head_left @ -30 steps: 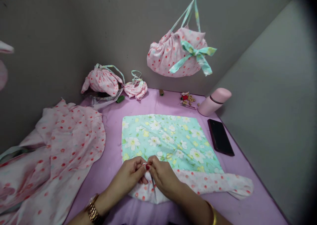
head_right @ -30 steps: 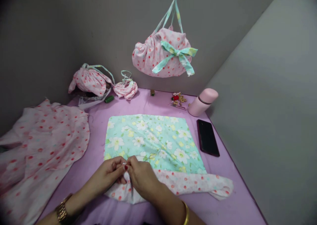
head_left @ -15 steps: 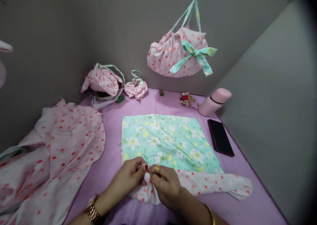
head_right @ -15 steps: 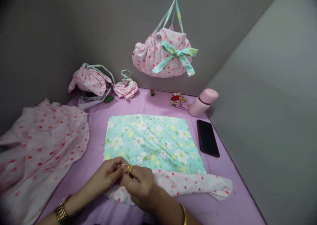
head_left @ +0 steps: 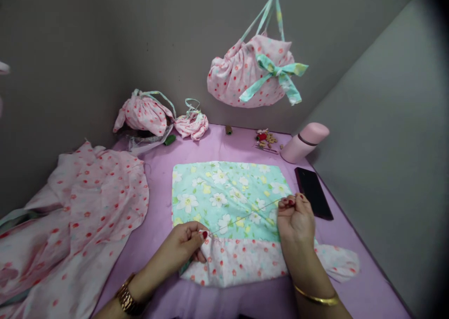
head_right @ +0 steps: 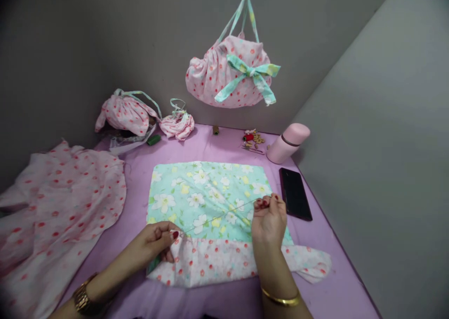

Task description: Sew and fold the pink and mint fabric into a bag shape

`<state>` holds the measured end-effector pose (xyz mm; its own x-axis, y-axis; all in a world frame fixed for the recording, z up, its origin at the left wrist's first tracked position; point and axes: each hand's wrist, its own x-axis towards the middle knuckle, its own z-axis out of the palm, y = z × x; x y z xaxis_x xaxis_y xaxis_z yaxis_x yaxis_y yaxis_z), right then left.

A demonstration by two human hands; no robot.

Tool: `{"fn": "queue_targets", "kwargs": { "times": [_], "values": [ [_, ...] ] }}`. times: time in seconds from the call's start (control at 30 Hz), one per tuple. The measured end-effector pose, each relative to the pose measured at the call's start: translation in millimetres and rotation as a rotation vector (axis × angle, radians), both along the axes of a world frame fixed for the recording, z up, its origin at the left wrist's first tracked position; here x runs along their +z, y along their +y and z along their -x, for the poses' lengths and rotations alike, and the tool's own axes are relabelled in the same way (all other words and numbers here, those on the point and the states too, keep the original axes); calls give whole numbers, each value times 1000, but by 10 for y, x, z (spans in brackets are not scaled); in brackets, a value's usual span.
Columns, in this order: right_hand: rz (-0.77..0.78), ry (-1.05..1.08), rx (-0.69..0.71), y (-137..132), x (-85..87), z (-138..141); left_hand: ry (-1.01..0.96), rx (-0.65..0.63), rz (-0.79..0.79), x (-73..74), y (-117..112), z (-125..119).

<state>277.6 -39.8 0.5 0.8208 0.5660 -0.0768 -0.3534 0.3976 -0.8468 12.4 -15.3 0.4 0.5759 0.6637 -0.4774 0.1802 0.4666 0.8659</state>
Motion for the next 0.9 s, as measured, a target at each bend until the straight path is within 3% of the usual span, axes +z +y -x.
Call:
{"fn": "queue_targets", "kwargs": {
  "times": [0.2,0.33,0.4,0.5,0.67,0.73,0.8,0.9],
  "values": [
    [-134,-199,-244,-12,13,-134,3,-11,-10,5,-10,6],
    [-151,-336,-296,17,62,-70,-3,-6,-13,12,-13,7],
    [-129,-375,-255,21,79,34,-13,-2,-19,2,-7,9],
    [20,-394,34,-11,66,292,-25,15,-27,-29,3,16],
    [300,-389,902,-127,-21,807,-67,22,-20,-55,8,40],
    [349,-469,1138,-154,-44,930,-88,16,-38,-51,8,50],
    [384,-593,1244,-163,-56,980,-101,1,-65,-47,8,58],
    [411,-698,1238,-160,-56,972,-98,5,-70,-46,10,62]
  ]
}}
